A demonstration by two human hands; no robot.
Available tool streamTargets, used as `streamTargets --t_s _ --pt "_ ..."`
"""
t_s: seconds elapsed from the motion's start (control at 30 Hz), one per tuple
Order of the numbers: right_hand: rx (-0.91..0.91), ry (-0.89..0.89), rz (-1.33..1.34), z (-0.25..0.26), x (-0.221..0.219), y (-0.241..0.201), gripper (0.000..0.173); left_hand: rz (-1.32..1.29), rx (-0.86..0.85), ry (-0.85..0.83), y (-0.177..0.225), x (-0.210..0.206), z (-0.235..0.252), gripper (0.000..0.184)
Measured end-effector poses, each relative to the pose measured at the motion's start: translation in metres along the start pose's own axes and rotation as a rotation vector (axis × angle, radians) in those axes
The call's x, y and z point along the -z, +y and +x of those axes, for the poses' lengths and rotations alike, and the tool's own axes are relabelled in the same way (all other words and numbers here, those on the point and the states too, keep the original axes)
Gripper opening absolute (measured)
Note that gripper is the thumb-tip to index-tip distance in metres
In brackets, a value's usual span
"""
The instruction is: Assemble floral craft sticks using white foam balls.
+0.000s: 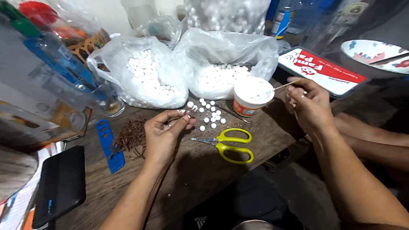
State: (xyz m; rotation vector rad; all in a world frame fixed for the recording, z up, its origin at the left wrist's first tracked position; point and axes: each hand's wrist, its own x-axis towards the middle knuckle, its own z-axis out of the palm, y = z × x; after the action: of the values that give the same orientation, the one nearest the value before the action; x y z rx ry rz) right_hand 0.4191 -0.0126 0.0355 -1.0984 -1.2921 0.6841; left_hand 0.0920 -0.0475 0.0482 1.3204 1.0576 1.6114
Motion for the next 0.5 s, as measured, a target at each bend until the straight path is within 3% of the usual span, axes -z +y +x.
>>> streamTargets --t_s 0.03,0.17,0.3,0.4,0.5 --pt "-0.001 -0.022 -0.015 0.006 0.000 -0.004 0.029 0.006 -0.003 -0.006 0.000 -0.004 0.001 0.026" --pt "0.206 -0.074 -0.149 0.012 -0.005 -0.021 0.016 0.121 -0.020 -0.053 0.008 -0.021 0.006 0.021" --pt "0.404 -0.063 -0.183 0.012 0.012 -0.036 0.018 0.241 -0.154 -0.162 0.010 -0.037 0.018 0.009" --pt "0.361 0.041 -0.011 0.014 0.020 -0.032 0.022 0.258 -0.228 -0.221 0.006 -0.049 0.027 0.005" --pt "0.197 0.155 0.165 0.014 0.019 -0.026 0.032 0.267 -0.242 -0.230 0.000 -0.059 0.031 0.004"
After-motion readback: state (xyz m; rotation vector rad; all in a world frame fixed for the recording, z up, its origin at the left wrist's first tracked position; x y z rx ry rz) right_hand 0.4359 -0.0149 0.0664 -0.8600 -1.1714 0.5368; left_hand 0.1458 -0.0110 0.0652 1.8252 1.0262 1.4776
